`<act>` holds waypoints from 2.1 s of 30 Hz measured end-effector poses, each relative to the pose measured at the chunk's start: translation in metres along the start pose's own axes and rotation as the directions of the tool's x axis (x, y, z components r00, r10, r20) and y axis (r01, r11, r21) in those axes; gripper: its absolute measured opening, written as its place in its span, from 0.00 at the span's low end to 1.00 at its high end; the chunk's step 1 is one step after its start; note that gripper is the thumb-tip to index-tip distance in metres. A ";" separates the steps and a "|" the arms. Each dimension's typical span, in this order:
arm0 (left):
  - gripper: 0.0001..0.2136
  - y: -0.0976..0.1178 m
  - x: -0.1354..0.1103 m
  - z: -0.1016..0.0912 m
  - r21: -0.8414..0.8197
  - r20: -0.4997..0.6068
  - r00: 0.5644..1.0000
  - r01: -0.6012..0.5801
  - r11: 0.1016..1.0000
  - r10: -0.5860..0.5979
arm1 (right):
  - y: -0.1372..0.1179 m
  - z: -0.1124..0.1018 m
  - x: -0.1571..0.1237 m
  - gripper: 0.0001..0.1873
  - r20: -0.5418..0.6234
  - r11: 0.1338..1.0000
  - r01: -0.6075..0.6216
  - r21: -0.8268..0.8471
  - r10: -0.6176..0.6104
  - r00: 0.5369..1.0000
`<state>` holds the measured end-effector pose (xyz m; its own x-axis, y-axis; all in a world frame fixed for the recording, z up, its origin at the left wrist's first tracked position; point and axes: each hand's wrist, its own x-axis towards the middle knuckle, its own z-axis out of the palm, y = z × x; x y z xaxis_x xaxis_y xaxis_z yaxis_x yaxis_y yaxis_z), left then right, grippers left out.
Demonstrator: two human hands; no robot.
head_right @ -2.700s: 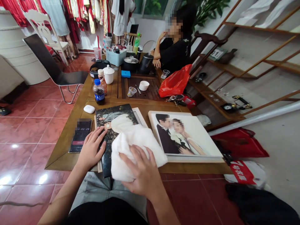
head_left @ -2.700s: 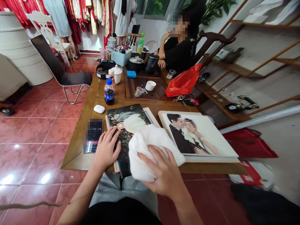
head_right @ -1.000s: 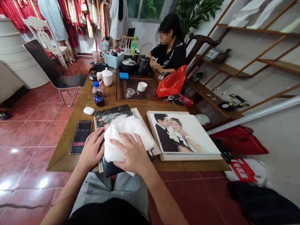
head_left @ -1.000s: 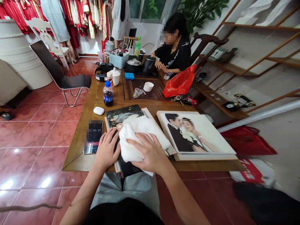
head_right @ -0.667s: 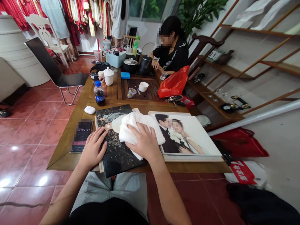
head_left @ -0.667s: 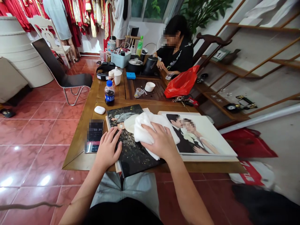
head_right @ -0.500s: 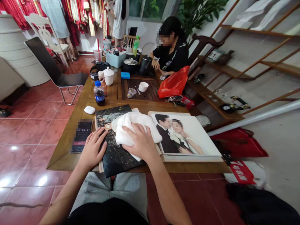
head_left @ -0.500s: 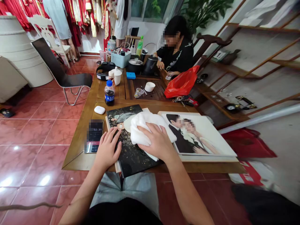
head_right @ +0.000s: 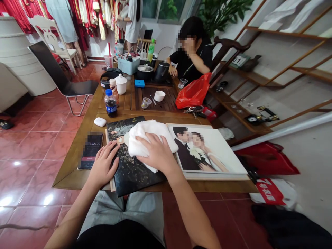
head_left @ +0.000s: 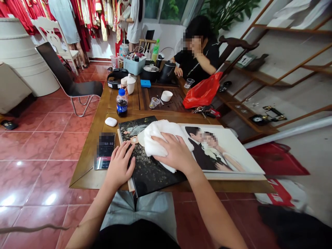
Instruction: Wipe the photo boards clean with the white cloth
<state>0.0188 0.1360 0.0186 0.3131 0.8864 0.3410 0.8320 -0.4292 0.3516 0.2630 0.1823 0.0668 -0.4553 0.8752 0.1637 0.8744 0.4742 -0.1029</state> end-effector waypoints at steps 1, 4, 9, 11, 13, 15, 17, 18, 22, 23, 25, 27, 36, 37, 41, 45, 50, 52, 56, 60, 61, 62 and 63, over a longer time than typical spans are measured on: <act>0.23 0.000 0.000 0.000 -0.005 0.000 1.000 0.000 1.000 0.000 | 0.002 0.000 0.002 0.35 -0.010 0.999 -0.031 -0.023 0.030 0.999; 0.23 0.000 0.000 0.000 -0.017 -0.002 1.000 0.003 1.000 -0.003 | -0.002 0.000 0.006 0.35 -0.009 0.997 -0.054 -0.055 0.054 0.998; 0.23 -0.001 0.000 0.001 -0.011 -0.002 1.000 0.001 1.000 -0.001 | -0.023 -0.002 0.005 0.37 0.055 0.992 0.124 0.022 -0.125 0.991; 0.23 -0.001 -0.001 0.001 -0.006 0.005 1.000 -0.006 1.000 0.006 | -0.026 -0.003 0.004 0.38 0.071 0.981 0.185 0.059 -0.189 0.979; 0.22 -0.001 -0.001 0.000 -0.006 0.008 1.000 -0.009 1.000 0.009 | -0.023 -0.004 0.005 0.38 0.080 0.973 0.213 0.087 -0.220 0.972; 0.22 -0.001 -0.001 0.000 -0.008 0.002 1.000 -0.003 1.000 0.003 | -0.014 -0.005 0.008 0.37 0.092 0.974 0.211 0.088 -0.219 0.971; 0.22 0.000 0.000 0.000 -0.010 -0.004 1.000 0.007 1.000 -0.007 | -0.003 -0.005 0.012 0.36 0.098 0.985 0.162 0.058 -0.167 0.981; 0.22 0.000 0.000 0.000 -0.011 -0.007 1.000 0.008 1.000 -0.009 | 0.003 -0.005 0.014 0.36 0.092 0.991 0.125 0.042 -0.128 0.987; 0.22 0.000 0.000 0.000 -0.014 -0.003 1.000 0.006 1.000 -0.006 | 0.017 -0.002 0.024 0.36 0.027 0.999 0.027 0.044 -0.029 0.999; 0.22 0.000 0.000 0.000 -0.014 -0.001 1.000 0.007 1.000 -0.007 | 0.018 -0.002 0.026 0.36 0.016 0.999 0.023 0.045 -0.024 1.000; 0.23 0.000 0.000 0.001 -0.012 0.001 1.000 0.008 1.000 -0.008 | 0.017 -0.001 0.032 0.36 0.013 0.999 0.024 0.034 -0.025 1.000; 0.23 0.000 0.000 0.001 -0.010 0.001 1.000 0.006 1.000 -0.006 | 0.014 -0.001 0.039 0.36 0.020 0.999 0.041 0.024 -0.041 0.999; 0.23 -0.001 0.000 0.000 -0.001 0.007 1.000 -0.011 1.000 0.011 | -0.012 0.003 0.085 0.37 0.072 0.982 0.171 0.083 -0.177 0.982; 0.23 -0.001 0.000 0.000 0.003 0.007 1.000 -0.012 1.000 0.012 | -0.017 0.004 0.089 0.37 0.076 0.978 0.189 0.087 -0.195 0.978; 0.22 -0.002 0.000 0.001 0.020 -0.001 1.000 -0.009 1.000 0.009 | -0.031 0.008 0.098 0.38 0.088 0.964 0.252 0.087 -0.259 0.962; 0.22 -0.001 0.000 0.000 0.014 0.008 1.000 -0.003 1.000 0.003 | -0.029 0.009 0.099 0.38 0.084 0.962 0.257 0.091 -0.264 0.961; 0.23 0.000 0.000 0.000 0.007 0.012 1.000 0.004 1.000 -0.004 | -0.009 0.007 0.094 0.39 0.068 0.973 0.219 0.068 -0.224 0.972; 0.23 0.000 0.000 0.000 0.003 0.010 1.000 0.005 1.000 -0.005 | 0.001 0.007 0.090 0.39 0.063 0.979 0.197 0.048 -0.199 0.978; 0.23 0.000 0.000 0.000 -0.006 0.009 1.000 0.008 1.000 -0.008 | 0.019 0.007 0.081 0.38 0.041 0.986 0.161 0.029 -0.162 0.986; 0.22 0.000 0.000 0.000 -0.015 0.003 1.000 0.014 1.000 -0.014 | 0.026 0.008 0.067 0.37 0.032 0.992 0.125 0.014 -0.126 0.992; 0.22 0.000 0.000 0.000 -0.017 0.001 1.000 0.017 1.000 -0.017 | 0.025 0.008 0.063 0.37 0.030 0.992 0.123 0.011 -0.123 0.992; 0.22 0.000 0.000 0.000 -0.019 -0.002 1.000 0.018 1.000 -0.018 | 0.023 0.008 0.058 0.37 0.027 0.992 0.125 0.008 -0.125 0.992; 0.23 0.000 0.000 0.000 -0.020 -0.004 1.000 0.019 1.000 -0.019 | 0.020 0.008 0.052 0.37 0.026 0.991 0.133 0.007 -0.133 0.991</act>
<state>0.0191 0.1362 0.0192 0.2952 0.8939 0.3372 0.8285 -0.4153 0.3756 0.2560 0.2380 0.0652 -0.5717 0.8065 0.1508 0.8050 0.5869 -0.0868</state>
